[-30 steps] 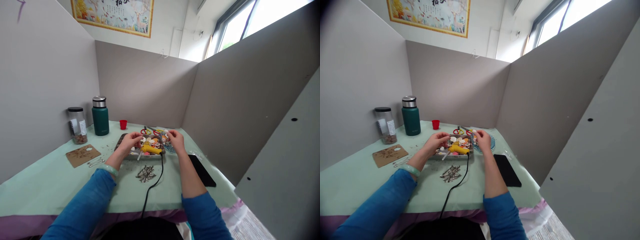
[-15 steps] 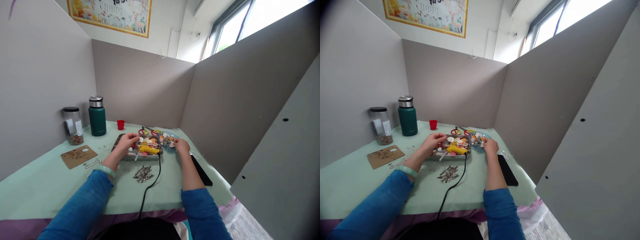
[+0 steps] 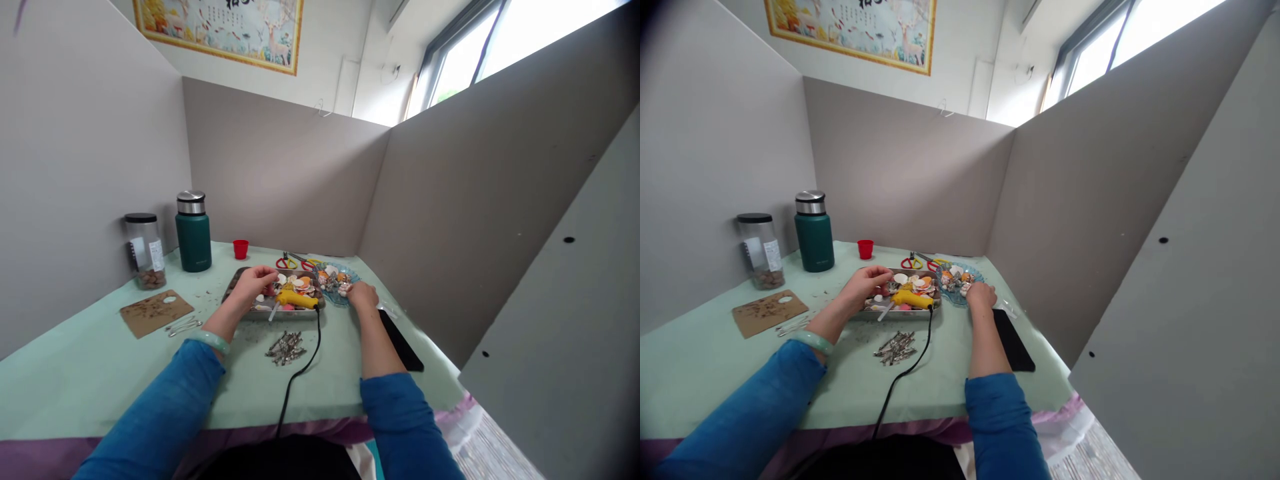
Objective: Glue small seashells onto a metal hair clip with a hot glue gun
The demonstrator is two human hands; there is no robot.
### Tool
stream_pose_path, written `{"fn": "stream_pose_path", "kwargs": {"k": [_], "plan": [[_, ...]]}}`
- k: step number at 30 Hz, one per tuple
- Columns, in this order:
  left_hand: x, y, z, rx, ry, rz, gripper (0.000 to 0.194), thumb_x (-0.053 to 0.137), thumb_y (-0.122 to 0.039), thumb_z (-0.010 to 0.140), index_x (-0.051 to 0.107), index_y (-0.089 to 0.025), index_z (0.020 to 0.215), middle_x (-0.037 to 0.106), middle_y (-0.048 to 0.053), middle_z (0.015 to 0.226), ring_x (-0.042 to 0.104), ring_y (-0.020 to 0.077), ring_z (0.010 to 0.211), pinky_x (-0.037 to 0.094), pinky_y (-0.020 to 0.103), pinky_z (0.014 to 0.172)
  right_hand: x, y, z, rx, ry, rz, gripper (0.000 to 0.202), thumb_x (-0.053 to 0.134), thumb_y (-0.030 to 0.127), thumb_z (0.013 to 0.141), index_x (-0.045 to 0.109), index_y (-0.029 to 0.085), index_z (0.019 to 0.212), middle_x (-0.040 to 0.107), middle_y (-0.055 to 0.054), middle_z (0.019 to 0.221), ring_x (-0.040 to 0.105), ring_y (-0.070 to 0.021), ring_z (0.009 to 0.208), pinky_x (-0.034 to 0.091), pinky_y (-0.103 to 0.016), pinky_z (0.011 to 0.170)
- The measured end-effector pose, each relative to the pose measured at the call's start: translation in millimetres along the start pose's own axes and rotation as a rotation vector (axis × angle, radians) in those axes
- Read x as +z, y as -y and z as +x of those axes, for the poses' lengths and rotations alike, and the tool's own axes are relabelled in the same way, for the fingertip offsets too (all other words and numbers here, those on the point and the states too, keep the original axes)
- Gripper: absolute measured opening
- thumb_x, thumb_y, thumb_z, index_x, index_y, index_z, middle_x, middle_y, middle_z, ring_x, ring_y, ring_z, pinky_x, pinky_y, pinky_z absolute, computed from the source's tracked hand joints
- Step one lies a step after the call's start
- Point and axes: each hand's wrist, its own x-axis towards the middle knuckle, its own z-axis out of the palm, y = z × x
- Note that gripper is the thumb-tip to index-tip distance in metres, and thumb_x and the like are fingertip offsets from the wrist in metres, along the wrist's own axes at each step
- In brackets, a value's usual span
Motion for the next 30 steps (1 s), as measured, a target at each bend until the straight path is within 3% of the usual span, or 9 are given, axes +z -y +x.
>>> {"fn": "stream_pose_path", "kwargs": {"k": [4, 10, 16, 22, 27, 30], "plan": [[0.1, 0, 0, -0.002, 0.000, -0.006, 0.037, 0.075, -0.040, 0.057, 0.061, -0.014, 0.078, 0.066, 0.003, 0.072, 0.055, 0.0090, 0.045, 0.043, 0.022, 0.046, -4, 1, -2, 0.076, 0.029, -0.029, 0.030, 0.053, 0.028, 0.079, 0.069, 0.018, 0.103, 0.062, -0.016, 0.114, 0.050, -0.0324, 0.113, 0.046, -0.038, 0.081], [0.6, 0, 1, -0.025, -0.020, -0.032, 0.034, 0.078, -0.030, 0.053, 0.061, -0.013, 0.076, 0.058, -0.002, 0.055, 0.054, 0.0095, 0.043, 0.046, 0.024, 0.049, -11, 1, -4, 0.072, 0.039, -0.030, 0.032, 0.053, 0.022, 0.078, 0.068, 0.025, 0.106, 0.061, -0.012, 0.117, 0.050, -0.0316, 0.114, 0.045, -0.038, 0.083], [0.1, 0, 1, -0.022, -0.049, -0.033, 0.033, 0.078, -0.029, 0.051, 0.061, -0.013, 0.075, 0.060, -0.002, 0.057, 0.054, 0.0086, 0.042, 0.046, 0.023, 0.049, -11, 3, -5, 0.018, 0.073, -0.020, 0.026, 0.056, 0.025, 0.076, 0.071, 0.030, 0.096, 0.063, -0.008, 0.112, 0.054, -0.0294, 0.109, 0.046, -0.036, 0.081], [-0.4, 1, 4, -0.024, -0.077, -0.053, 0.033, 0.078, -0.029, 0.050, 0.061, -0.013, 0.074, 0.061, -0.001, 0.059, 0.052, 0.0083, 0.041, 0.046, 0.024, 0.046, -3, 6, -5, -0.019, 0.069, -0.008, 0.020, 0.061, 0.031, 0.073, 0.073, 0.025, 0.087, 0.065, -0.010, 0.105, 0.053, -0.0305, 0.107, 0.044, -0.037, 0.082], [-0.8, 2, 4, -0.021, -0.078, -0.043, 0.032, 0.077, -0.029, 0.051, 0.061, -0.013, 0.075, 0.059, -0.002, 0.057, 0.052, 0.0085, 0.041, 0.045, 0.024, 0.046, 2, 6, -2, -0.045, 0.038, 0.052, 0.017, 0.062, 0.025, 0.070, 0.073, 0.025, 0.083, 0.065, -0.009, 0.102, 0.051, -0.0306, 0.108, 0.042, -0.039, 0.085], [-1.0, 2, 4, -0.026, -0.078, -0.038, 0.033, 0.078, -0.029, 0.051, 0.061, -0.013, 0.075, 0.061, -0.001, 0.059, 0.052, 0.0084, 0.041, 0.045, 0.024, 0.047, 4, 4, 3, -0.073, 0.046, 0.144, 0.017, 0.061, 0.025, 0.070, 0.072, 0.023, 0.082, 0.067, -0.008, 0.096, 0.057, -0.0270, 0.096, 0.044, -0.034, 0.078]]}}
